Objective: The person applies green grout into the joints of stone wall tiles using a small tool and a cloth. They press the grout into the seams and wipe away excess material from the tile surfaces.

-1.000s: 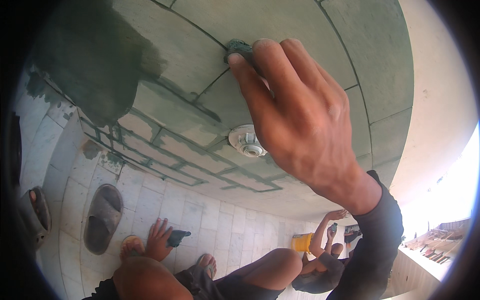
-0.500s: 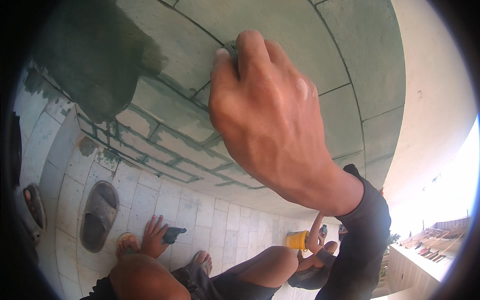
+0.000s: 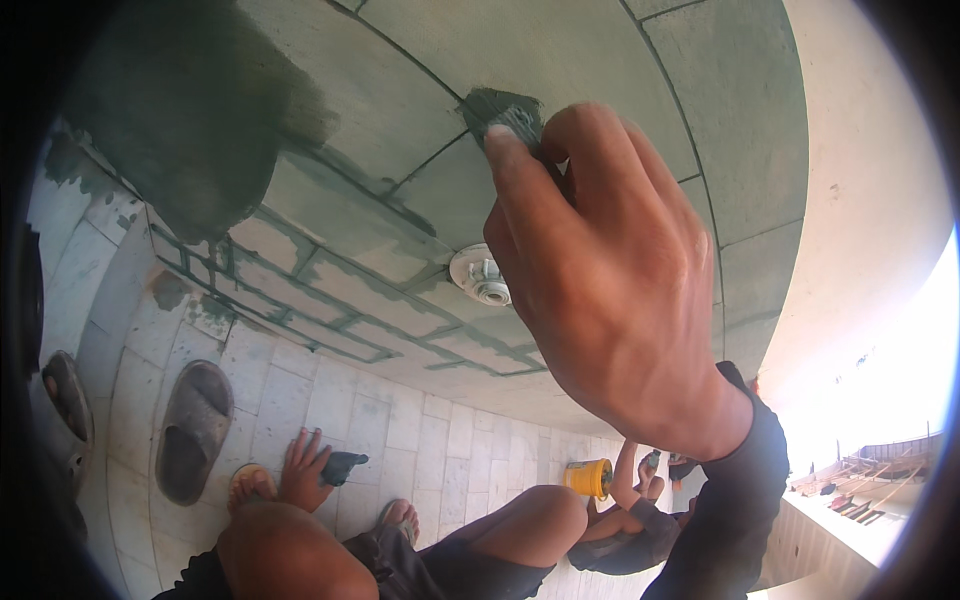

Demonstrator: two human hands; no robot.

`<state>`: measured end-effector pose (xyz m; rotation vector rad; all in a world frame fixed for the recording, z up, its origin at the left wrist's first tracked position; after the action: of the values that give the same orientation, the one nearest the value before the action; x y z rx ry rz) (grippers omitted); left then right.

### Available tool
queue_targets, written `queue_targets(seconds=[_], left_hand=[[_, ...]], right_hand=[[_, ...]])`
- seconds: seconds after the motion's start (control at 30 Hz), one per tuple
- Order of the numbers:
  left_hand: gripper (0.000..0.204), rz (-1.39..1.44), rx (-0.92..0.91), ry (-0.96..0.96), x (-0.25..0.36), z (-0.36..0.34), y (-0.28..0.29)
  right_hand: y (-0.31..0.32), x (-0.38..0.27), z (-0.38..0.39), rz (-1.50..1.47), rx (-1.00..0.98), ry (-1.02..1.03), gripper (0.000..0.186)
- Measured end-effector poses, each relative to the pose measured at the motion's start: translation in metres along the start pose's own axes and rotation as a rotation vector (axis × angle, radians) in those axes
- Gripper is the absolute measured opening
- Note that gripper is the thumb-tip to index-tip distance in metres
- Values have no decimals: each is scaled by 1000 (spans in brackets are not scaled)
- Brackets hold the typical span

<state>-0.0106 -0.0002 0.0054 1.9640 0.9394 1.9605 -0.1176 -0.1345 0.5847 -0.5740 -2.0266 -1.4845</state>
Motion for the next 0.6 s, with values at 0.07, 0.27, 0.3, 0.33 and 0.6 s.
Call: queue_targets(seconds=[0.07,0.27,0.3,0.33,0.6], left_hand=[[77,13,1,-16,1,-1,1],[77,12,9,-32,1,0,0],[77,9,4,-39,2,-1,-1],[77,4,5,-34,2,0,0],[78,0,5,-11,-1,2,0]], right_hand=[[-5,-2,-16,32,72,127,38],[-21,-6,-28,125,85,267,44],[-18,-5,-24,151,68,243,45],[-15,-4,-22,155,44,222,44],[2,-12,-33,35,0,99,28]])
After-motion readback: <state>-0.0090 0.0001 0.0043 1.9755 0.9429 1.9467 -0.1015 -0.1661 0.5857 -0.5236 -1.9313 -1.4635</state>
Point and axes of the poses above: each hand's wrist, its own z-axis away from the middle knuckle, its own y-axis out of the back of the hand, x = y × z, the point moved 7 cm from there along -z, towards the middle knuckle, and after that the axes turned 3 degrees about -z, right-handed, at the moved point
